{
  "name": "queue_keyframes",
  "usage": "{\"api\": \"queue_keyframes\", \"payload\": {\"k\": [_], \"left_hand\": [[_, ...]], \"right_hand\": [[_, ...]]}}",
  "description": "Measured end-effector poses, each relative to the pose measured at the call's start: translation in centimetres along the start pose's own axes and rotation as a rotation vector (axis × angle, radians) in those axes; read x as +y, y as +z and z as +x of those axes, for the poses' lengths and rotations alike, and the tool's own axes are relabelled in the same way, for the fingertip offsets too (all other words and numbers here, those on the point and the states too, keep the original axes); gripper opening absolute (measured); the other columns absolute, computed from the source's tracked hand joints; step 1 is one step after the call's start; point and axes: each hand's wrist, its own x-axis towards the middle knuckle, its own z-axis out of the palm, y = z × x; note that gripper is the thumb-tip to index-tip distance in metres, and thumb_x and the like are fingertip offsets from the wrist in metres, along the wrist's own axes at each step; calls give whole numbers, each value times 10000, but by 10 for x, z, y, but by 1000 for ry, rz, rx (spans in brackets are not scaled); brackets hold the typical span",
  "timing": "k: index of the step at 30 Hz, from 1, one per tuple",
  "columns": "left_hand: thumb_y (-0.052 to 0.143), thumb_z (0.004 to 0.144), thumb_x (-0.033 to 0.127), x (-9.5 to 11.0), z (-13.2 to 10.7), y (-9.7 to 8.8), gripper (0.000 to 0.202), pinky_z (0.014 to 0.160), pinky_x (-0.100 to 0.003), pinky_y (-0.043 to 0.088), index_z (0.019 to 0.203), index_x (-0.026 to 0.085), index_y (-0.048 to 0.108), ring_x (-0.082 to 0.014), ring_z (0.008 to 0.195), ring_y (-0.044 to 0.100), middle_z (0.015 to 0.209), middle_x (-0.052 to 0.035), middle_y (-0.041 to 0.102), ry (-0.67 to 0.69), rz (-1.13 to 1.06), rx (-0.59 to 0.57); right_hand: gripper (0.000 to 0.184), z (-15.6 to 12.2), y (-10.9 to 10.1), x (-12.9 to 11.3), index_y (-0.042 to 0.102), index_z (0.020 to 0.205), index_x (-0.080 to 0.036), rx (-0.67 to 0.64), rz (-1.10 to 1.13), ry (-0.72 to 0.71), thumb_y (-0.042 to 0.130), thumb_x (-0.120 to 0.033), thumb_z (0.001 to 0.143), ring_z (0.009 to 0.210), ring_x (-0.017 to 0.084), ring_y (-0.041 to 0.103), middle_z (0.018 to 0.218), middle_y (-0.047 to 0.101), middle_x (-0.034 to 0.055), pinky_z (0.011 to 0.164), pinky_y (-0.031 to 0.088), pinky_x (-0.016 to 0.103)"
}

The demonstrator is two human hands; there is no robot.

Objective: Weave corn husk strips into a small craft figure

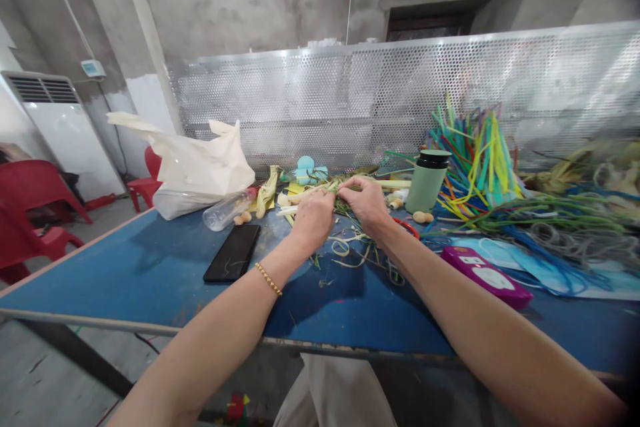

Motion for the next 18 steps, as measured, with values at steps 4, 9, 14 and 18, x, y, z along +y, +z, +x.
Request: {"api": "queue_keyframes", "payload": {"k": [4, 9, 14, 18], "left_hand": [[394, 907, 91, 2, 1, 0, 256, 824, -331, 473, 971, 108, 641, -221, 890, 620, 944, -129, 658, 21, 47, -6], [377, 928, 109, 5, 2, -3, 269, 837, -328, 475, 977, 106, 642, -217, 902, 623, 949, -132, 659, 23, 57, -25], [388, 916, 97, 5, 4, -8, 271, 841, -321, 475, 1004, 100, 644, -211, 912, 623, 960, -132, 661, 17, 43, -47], [382, 911, 95, 6, 6, -11, 280, 830, -320, 472, 991, 106, 650, -218, 909, 625, 955, -133, 664, 21, 37, -57]], "right_hand": [[99, -1, 5, 2, 615, 620, -174, 78, 21, -22, 594, -266, 589, 636, 143, 513, 618, 595, -19, 626, 406, 263], [101, 0, 7, 2, 619, 628, -180, 101, -62, -42, 570, -267, 607, 638, 158, 535, 622, 604, -7, 645, 426, 279], [96, 2, 2, 1, 628, 649, -189, 105, -253, -171, 564, -258, 632, 694, 179, 579, 698, 656, 20, 694, 444, 295], [106, 2, 0, -2, 647, 658, -193, 99, -348, -145, 566, -261, 664, 704, 189, 600, 714, 687, 36, 721, 453, 299]]}}
